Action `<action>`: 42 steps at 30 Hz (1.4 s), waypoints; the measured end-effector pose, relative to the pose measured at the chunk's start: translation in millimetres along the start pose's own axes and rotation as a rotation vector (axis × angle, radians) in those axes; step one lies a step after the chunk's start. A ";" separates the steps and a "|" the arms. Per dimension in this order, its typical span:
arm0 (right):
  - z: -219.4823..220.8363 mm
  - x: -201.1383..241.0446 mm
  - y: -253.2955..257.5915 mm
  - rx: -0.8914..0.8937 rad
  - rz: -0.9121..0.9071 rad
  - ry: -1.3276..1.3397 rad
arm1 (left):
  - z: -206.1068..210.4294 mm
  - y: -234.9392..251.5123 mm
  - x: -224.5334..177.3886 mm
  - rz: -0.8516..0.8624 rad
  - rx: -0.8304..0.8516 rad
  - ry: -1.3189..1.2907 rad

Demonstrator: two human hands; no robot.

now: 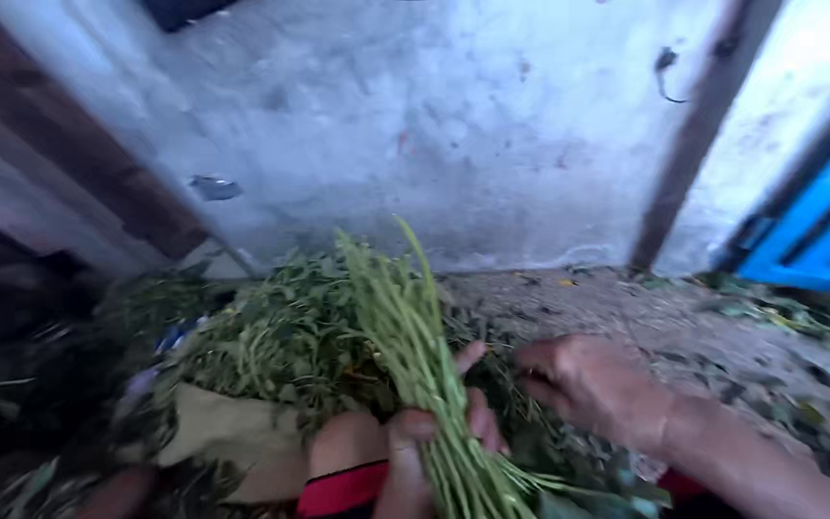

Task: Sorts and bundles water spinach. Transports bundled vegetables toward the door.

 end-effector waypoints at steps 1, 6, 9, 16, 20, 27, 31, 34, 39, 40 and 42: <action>1.4 18.6 14.7 0.030 -0.076 0.020 | -0.2 -2.2 4.9 -0.015 0.006 -0.043; 9.4 52.6 38.8 -0.128 -0.196 -0.191 | -10.3 -18.2 8.8 -0.040 0.072 -0.079; 13.2 55.9 36.0 -0.263 -0.199 -0.209 | -12.7 -23.6 3.7 -0.036 0.076 -0.061; 3.0 76.2 20.5 -0.242 0.003 0.737 | -6.7 -22.4 1.3 -0.018 0.120 0.001; 7.0 86.0 13.5 -0.438 -0.006 0.714 | 3.6 -22.8 1.9 -0.003 0.089 -0.018; 3.5 90.0 21.3 -0.491 -0.007 0.586 | 21.3 -23.5 -7.8 -0.009 -0.054 0.059; -27.4 103.4 37.8 -0.598 0.042 0.475 | 63.5 1.3 -60.8 -0.030 -0.301 0.339; -45.8 117.9 46.1 -0.731 0.045 0.181 | 110.4 22.2 -118.6 -0.092 -0.444 0.879; -11.8 115.7 43.4 -0.780 0.170 0.329 | 149.1 32.1 -146.4 -0.397 -0.692 2.013; 7.4 112.8 37.4 -0.752 0.220 0.437 | 146.8 30.0 -138.3 -0.500 -0.703 2.159; 51.4 108.6 17.5 -0.656 0.352 0.697 | 129.7 20.3 -112.9 -0.724 -0.636 2.319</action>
Point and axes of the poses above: each hand's wrist, its own y-axis towards the middle knuckle, its own z-axis out of the palm, x = y × z, the point moved 1 cm from there along y, towards the middle knuckle, and after that the axes turned 6 degrees about -z, right-handed, at the moved point
